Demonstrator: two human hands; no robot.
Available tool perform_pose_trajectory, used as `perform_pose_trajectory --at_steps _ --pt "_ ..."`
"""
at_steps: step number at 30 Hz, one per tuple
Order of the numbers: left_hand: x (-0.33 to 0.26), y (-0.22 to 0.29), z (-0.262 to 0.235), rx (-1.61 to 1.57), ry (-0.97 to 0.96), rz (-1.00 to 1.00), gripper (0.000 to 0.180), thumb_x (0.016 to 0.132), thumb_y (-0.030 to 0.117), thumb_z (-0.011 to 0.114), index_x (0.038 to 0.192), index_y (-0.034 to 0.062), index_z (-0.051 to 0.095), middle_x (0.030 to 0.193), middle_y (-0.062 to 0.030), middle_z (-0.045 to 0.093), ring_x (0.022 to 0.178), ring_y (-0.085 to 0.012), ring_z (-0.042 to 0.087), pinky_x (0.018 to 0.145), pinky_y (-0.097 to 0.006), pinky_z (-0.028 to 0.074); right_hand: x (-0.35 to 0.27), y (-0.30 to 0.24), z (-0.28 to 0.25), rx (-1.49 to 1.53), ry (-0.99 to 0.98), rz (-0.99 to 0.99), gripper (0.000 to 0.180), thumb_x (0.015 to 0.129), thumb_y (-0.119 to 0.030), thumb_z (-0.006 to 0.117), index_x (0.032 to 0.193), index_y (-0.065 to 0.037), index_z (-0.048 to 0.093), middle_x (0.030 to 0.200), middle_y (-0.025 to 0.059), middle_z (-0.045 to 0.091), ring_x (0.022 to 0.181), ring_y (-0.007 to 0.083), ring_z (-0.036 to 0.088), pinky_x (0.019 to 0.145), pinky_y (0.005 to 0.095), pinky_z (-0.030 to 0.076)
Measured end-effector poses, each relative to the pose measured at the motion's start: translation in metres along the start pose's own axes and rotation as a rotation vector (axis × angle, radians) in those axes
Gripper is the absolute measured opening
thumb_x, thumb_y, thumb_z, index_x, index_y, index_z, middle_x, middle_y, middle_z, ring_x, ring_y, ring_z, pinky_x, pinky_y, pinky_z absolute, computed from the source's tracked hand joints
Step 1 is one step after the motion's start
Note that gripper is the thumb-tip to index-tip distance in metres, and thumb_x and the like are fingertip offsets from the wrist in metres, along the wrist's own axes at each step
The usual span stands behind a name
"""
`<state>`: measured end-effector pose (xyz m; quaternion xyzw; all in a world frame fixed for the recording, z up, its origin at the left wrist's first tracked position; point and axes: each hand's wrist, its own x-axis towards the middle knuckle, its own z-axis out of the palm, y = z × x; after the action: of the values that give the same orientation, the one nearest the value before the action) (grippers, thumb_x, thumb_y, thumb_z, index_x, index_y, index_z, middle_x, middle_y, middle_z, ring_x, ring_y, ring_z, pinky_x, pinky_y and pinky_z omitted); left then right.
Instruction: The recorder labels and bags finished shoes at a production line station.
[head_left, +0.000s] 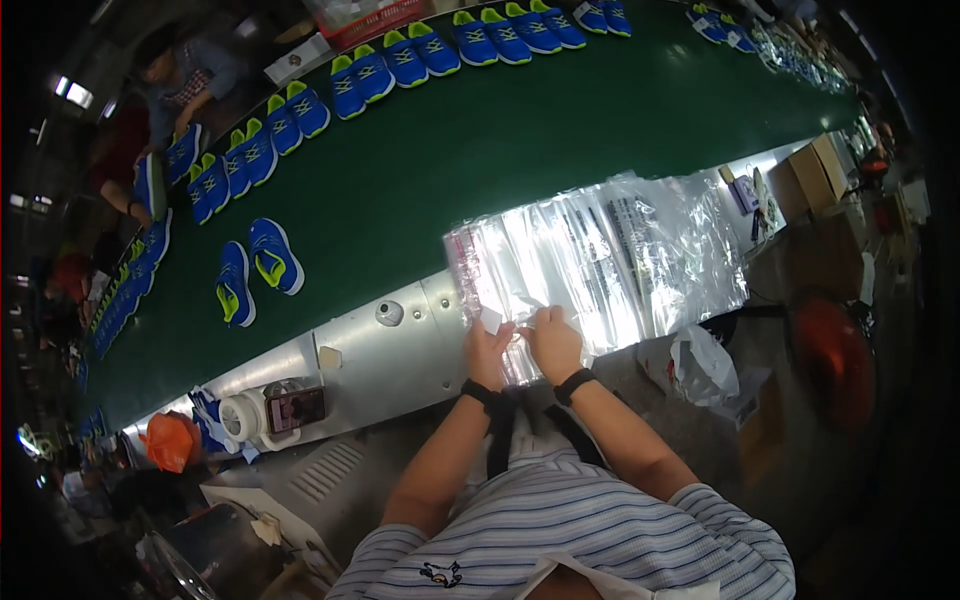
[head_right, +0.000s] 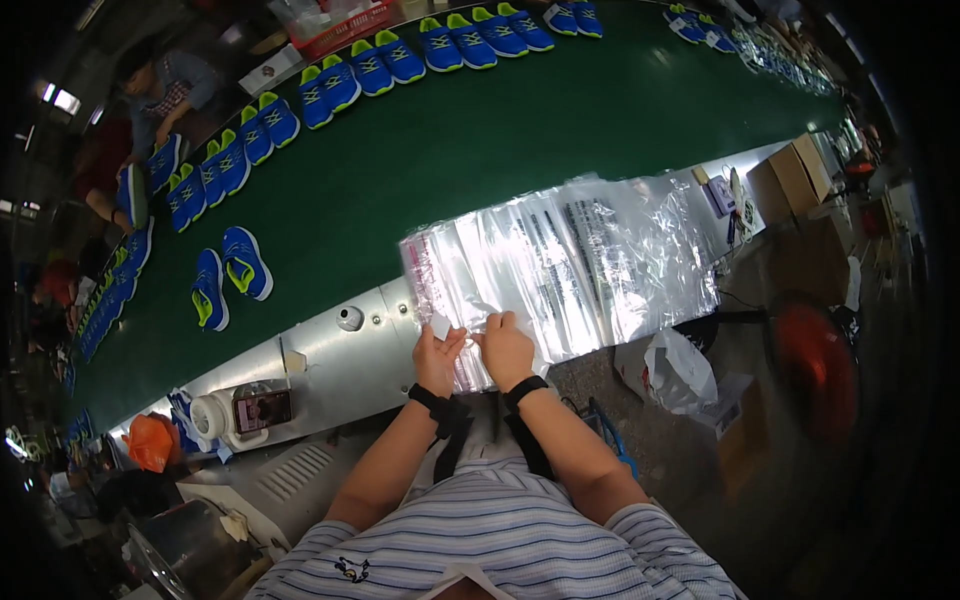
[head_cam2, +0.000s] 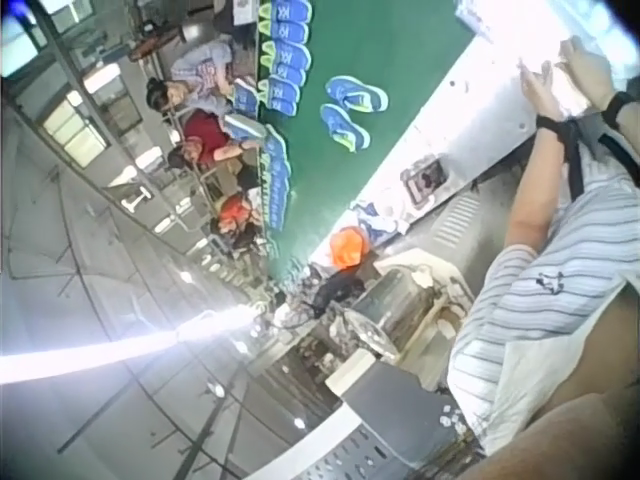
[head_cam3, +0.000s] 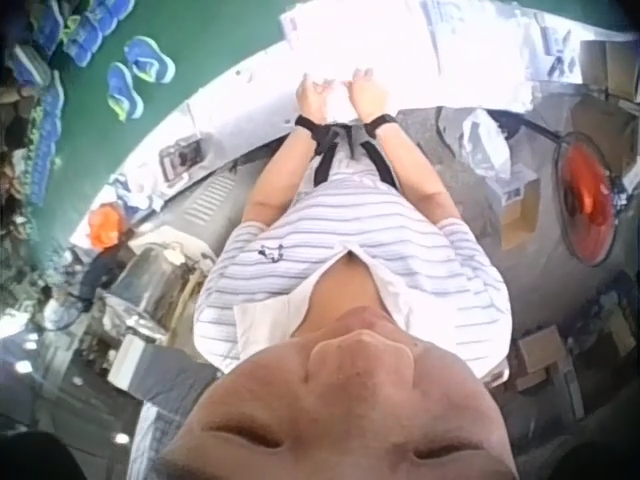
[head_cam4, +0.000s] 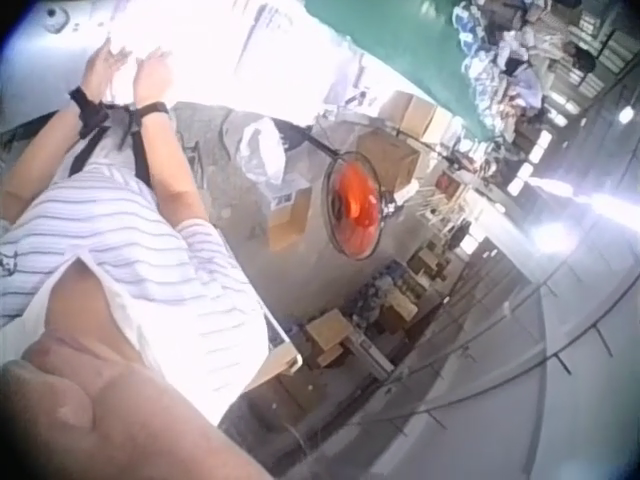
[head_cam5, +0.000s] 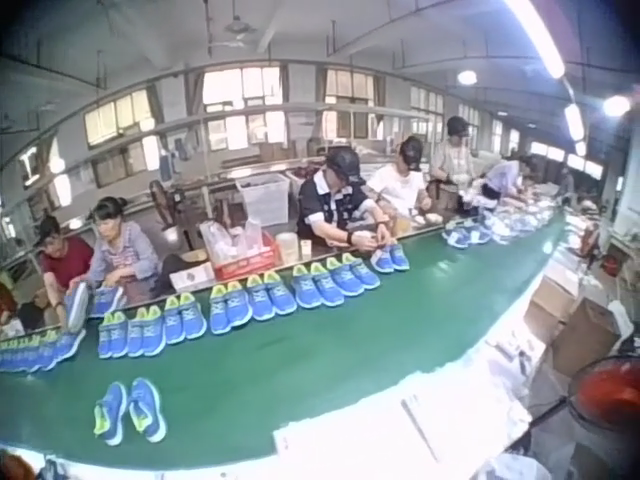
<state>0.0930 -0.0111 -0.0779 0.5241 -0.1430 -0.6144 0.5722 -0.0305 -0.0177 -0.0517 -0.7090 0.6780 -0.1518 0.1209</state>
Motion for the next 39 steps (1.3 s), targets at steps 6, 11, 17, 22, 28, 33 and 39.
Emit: perform_pose_trajectory --at_steps 6,11,17,22,28,33,39 --pt "-0.001 0.014 0.013 -0.079 0.025 -0.177 0.040 0.092 0.035 0.039 0.094 -0.0037 0.050 0.088 -0.0159 0.057 0.092 -0.0301 0.058 0.087 -0.040 0.045 -0.003 0.015 -0.006 0.178 0.146 0.032 0.009 0.082 -0.015 0.051 0.079 -0.007 0.051 0.077 0.0123 0.053 0.061 0.0333 0.056 0.052 0.0420 0.045" --pt "0.014 0.037 0.036 -0.188 -0.521 -0.282 0.038 0.093 0.030 0.037 0.098 -0.0051 0.051 0.091 -0.0177 0.058 0.094 -0.0314 0.057 0.087 -0.041 0.045 -0.007 0.023 -0.043 0.425 0.065 0.006 0.010 0.083 -0.016 0.053 0.081 -0.007 0.057 0.079 0.0135 0.057 0.068 0.0338 0.057 0.059 0.0413 0.045" --pt "0.037 0.019 0.057 0.087 -0.427 -0.539 0.027 0.090 0.024 0.044 0.097 -0.0005 0.053 0.088 -0.0131 0.057 0.090 -0.0273 0.060 0.081 -0.037 0.048 -0.001 0.040 -0.094 0.780 0.093 0.120 0.008 0.084 -0.008 0.052 0.086 -0.001 0.056 0.081 0.0139 0.057 0.072 0.0244 0.056 0.063 0.0318 0.044" --pt "0.051 -0.004 0.072 0.285 -0.659 -0.477 0.032 0.090 0.031 0.046 0.100 0.0011 0.052 0.093 -0.0120 0.056 0.078 -0.0203 0.059 0.063 -0.031 0.050 0.004 0.034 -0.091 0.531 -0.081 -0.142 0.022 0.080 -0.019 0.059 0.096 -0.005 0.056 0.105 0.0074 0.057 0.077 0.0288 0.060 0.063 0.0351 0.047" --pt "0.028 0.045 0.058 0.143 -0.664 -0.955 0.072 0.086 0.061 0.032 0.122 -0.0016 0.034 0.106 -0.0187 0.055 0.093 -0.0284 0.057 0.080 -0.043 0.047 -0.028 0.034 -0.075 0.135 -0.152 -0.217 0.043 0.074 -0.022 0.062 0.112 -0.008 0.046 0.110 0.0070 0.055 0.069 0.0277 0.061 0.055 0.0364 0.049" --pt "-0.015 0.075 0.033 0.223 -0.339 -0.319 0.056 0.090 0.044 0.040 0.118 -0.0046 0.041 0.113 -0.0197 0.052 0.100 -0.0272 0.056 0.080 -0.037 0.047 -0.016 0.040 -0.069 0.153 -0.099 -0.170 0.023 0.075 -0.014 0.056 0.096 -0.006 0.059 0.092 0.0114 0.061 0.067 0.0287 0.060 0.056 0.0372 0.048" --pt "-0.017 0.026 0.003 0.270 -0.375 -0.287 0.040 0.093 0.026 0.039 0.123 -0.0007 0.036 0.117 -0.0188 0.050 0.102 -0.0269 0.055 0.081 -0.035 0.046 0.025 0.126 -0.130 1.193 0.188 0.718 0.036 0.089 -0.035 0.041 0.086 -0.005 0.061 0.082 0.0062 0.065 0.059 0.0116 0.048 0.049 0.0251 0.036"
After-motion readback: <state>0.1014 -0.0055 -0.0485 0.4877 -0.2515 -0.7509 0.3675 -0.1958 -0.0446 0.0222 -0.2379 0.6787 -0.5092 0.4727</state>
